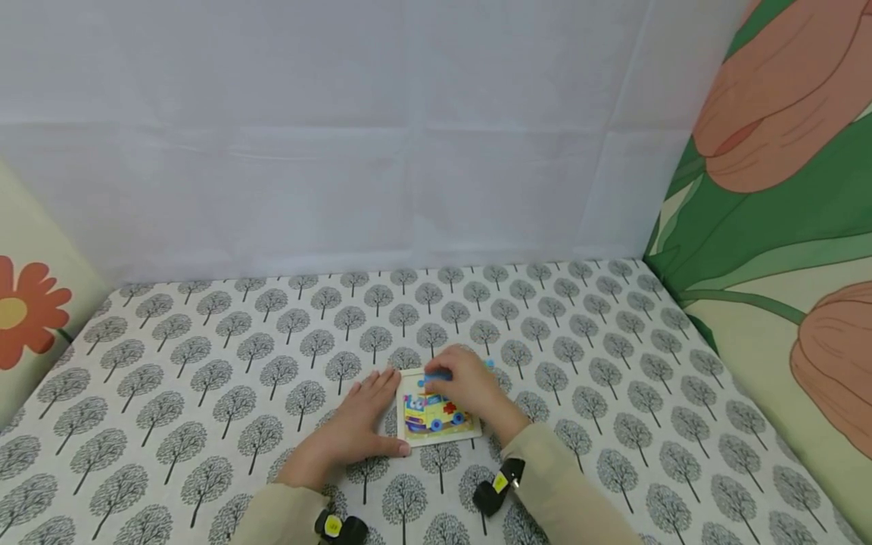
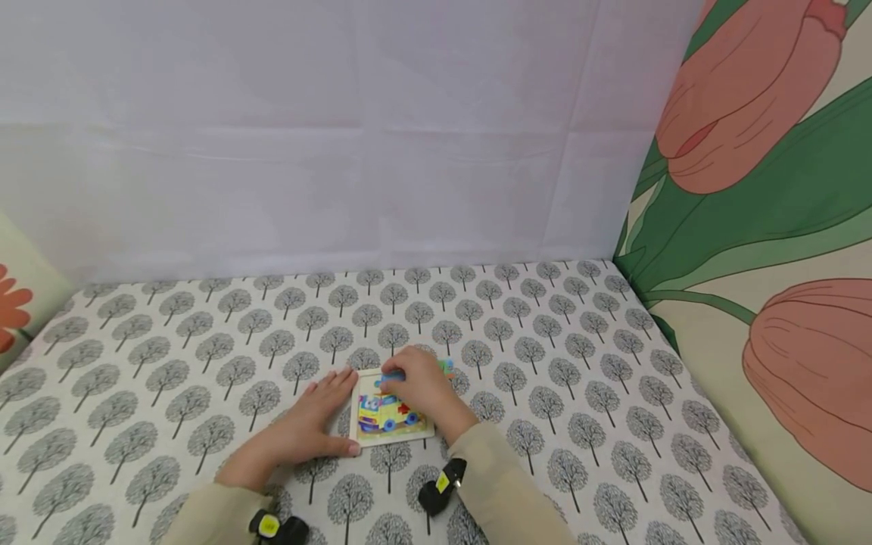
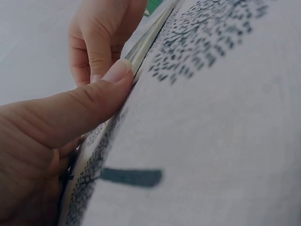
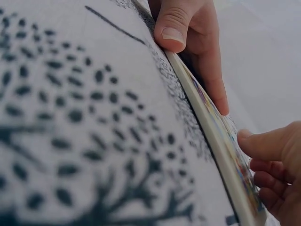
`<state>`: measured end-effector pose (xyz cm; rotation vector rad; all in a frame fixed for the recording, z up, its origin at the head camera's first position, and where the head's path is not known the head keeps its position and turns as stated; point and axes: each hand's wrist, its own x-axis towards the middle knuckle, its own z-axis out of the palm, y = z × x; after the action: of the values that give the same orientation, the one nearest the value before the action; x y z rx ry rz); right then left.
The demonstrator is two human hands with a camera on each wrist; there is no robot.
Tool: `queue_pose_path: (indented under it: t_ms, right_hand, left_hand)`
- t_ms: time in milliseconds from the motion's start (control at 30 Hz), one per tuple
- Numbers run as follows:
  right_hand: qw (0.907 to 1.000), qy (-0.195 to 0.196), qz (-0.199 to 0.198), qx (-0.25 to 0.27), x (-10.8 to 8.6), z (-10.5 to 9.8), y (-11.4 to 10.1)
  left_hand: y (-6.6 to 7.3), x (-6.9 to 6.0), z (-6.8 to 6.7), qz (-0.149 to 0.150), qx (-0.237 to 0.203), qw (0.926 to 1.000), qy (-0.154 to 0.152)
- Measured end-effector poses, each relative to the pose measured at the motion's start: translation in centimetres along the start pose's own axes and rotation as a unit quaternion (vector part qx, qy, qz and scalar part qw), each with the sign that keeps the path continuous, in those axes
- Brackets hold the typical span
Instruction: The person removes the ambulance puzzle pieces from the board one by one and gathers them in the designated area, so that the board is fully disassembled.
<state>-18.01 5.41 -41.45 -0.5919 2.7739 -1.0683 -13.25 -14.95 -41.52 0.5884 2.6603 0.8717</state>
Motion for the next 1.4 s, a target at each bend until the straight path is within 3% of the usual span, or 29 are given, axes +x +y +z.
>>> queue_pose_path:
  t_ms: [267, 800, 1167, 1400]
  right_hand:
    - [0.9997, -0.020, 0.016, -0.006, 0.1, -0.2, -0.2]
    - [0.9961, -0.064, 0.008, -0.060, 1.3, -0.9, -1.4]
    - [0.9960, -0.048, 0.020, -0.072, 1.2, -0.6, -1.7]
    - [0.9982, -0.027, 0.023, -0.049, 0.7, -0.3, -1.8]
  left_hand:
    - [0.1, 0.1, 0.0, -0.001, 0.003, 1.0000, -0.001]
    - [-0.2, 0.0, -0.2, 0.000, 0.007, 1.0000, 0.000]
    - [0.2, 0.1, -0.3, -0.016, 0.005, 0.9999, -0.002]
    - [0.0, 0.1, 0.0, -0.015, 0.003, 0.9999, -0.003]
